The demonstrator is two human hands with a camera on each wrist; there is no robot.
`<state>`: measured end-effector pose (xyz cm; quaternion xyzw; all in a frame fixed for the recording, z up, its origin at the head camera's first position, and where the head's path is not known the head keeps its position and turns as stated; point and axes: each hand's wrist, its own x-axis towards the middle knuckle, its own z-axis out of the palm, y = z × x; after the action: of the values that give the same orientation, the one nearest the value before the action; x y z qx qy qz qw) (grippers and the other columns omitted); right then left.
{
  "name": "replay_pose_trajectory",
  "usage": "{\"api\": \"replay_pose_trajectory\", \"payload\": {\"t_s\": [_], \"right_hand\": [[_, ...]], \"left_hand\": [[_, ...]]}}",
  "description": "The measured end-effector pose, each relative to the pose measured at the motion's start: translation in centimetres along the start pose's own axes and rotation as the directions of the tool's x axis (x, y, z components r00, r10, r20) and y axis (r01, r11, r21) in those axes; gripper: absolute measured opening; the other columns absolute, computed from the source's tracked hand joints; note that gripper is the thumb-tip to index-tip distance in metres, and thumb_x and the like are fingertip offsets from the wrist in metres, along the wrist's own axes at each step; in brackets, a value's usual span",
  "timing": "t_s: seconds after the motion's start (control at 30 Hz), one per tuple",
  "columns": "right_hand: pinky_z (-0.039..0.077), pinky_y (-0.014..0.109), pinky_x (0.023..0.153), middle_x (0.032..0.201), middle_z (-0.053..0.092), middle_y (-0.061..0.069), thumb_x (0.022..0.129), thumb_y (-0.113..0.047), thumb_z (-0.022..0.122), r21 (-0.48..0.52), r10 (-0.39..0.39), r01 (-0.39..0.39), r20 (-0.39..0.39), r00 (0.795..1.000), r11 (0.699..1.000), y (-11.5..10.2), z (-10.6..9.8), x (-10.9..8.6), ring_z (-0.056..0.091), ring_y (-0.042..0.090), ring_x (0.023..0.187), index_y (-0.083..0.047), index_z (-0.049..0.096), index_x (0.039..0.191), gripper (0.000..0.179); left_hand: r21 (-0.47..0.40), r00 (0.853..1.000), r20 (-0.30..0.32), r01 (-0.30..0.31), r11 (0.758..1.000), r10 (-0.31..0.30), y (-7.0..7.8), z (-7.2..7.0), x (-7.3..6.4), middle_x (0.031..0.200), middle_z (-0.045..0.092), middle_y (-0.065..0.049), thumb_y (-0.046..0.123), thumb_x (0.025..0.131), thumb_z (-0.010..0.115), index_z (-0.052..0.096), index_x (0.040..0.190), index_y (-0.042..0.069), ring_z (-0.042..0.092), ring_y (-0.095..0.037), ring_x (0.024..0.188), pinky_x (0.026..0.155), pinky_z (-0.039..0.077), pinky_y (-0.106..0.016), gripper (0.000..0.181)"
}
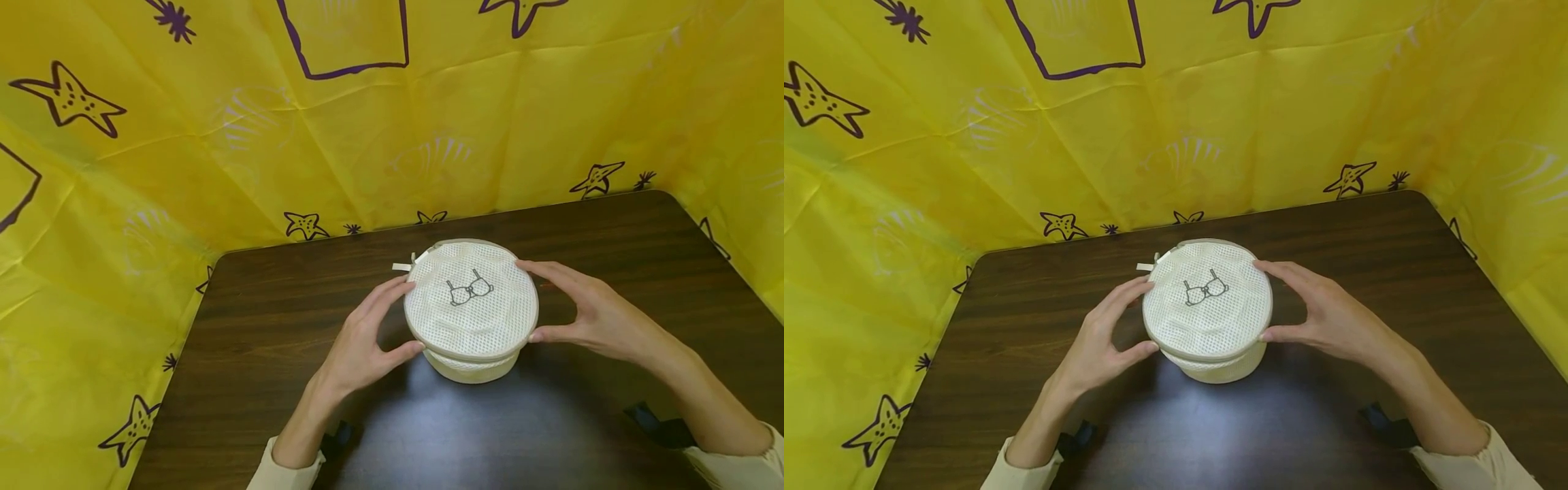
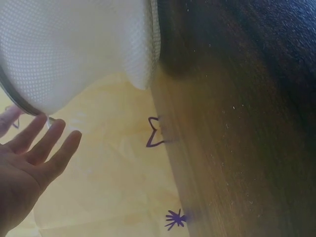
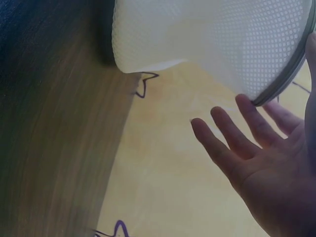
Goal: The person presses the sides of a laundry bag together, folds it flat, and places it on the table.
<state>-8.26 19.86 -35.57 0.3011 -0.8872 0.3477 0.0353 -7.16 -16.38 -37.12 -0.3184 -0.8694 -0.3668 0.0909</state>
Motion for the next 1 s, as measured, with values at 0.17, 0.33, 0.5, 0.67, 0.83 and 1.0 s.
{"api": "replay_pose_trajectory", "payload": {"t_s": [0.17,0.33,0.5,0.67,0.83,1.0], "right_hand": [[0.032,0.015,0.102,0.15,0.048,0.002,0.068,-0.034,0.091,0.001,-0.005,0.005,-0.001,1.0,1.0,0.18,0.02,-0.02,0.046,0.016,0.133,-0.026,0.04,0.153,0.1],[0.029,0.012,0.102,0.15,0.047,0.002,0.069,-0.032,0.091,0.016,-0.008,0.008,0.001,1.0,1.0,0.36,0.13,-0.03,0.044,0.013,0.135,-0.026,0.04,0.153,0.098],[0.03,0.014,0.103,0.15,0.047,0.001,0.07,-0.031,0.09,0.029,-0.002,0.002,0.008,1.0,1.0,0.57,0.28,-0.04,0.043,0.01,0.135,-0.027,0.041,0.152,0.097],[0.036,0.026,0.105,0.151,0.047,0.001,0.07,-0.03,0.09,0.047,0.009,-0.01,0.021,1.0,0.999,0.76,0.37,-0.01,0.042,0.009,0.136,-0.027,0.04,0.153,0.096],[0.04,0.036,0.104,0.15,0.047,0.001,0.07,-0.032,0.09,0.04,0.021,-0.022,0.027,0.999,0.999,0.85,0.36,-0.01,0.043,0.009,0.135,-0.028,0.04,0.152,0.096],[0.033,0.018,0.103,0.15,0.048,0.001,0.07,-0.033,0.09,0.04,0.021,-0.022,0.028,0.999,0.999,1.01,0.42,-0.01,0.043,0.009,0.135,-0.028,0.041,0.152,0.096]], "left_hand": [[0.0,1.0,0.002,0.01,1.0,-0.01,-0.07,0.07,0.01,0.152,0.042,0.002,0.048,0.084,0.076,0.045,0.149,0.021,0.044,-0.017,0.137,0.111,0.037,-0.041,0.077],[-0.011,1.0,0.005,0.015,1.0,-0.015,-0.15,0.12,-0.03,0.152,0.042,0.002,0.048,0.085,0.075,0.045,0.149,0.021,0.043,-0.017,0.137,0.112,0.037,-0.041,0.075],[-0.021,1.0,0.008,0.027,0.999,-0.026,-0.19,0.24,-0.09,0.152,0.042,0.002,0.045,0.086,0.075,0.045,0.149,0.021,0.043,-0.017,0.137,0.112,0.037,-0.042,0.073],[-0.022,0.999,0.011,0.037,0.999,-0.037,-0.21,0.34,-0.1,0.151,0.043,0.002,0.041,0.084,0.078,0.046,0.148,0.021,0.043,-0.017,0.137,0.112,0.036,-0.042,0.074],[-0.019,0.998,0.021,0.053,0.998,-0.053,-0.26,0.47,-0.16,0.151,0.042,0.003,0.041,0.083,0.079,0.046,0.148,0.022,0.043,-0.016,0.137,0.111,0.037,-0.043,0.075],[-0.011,0.998,0.028,0.061,0.998,-0.061,-0.38,0.59,-0.15,0.152,0.042,0.004,0.043,0.083,0.08,0.046,0.148,0.023,0.042,-0.015,0.138,0.112,0.036,-0.043,0.076]]}}
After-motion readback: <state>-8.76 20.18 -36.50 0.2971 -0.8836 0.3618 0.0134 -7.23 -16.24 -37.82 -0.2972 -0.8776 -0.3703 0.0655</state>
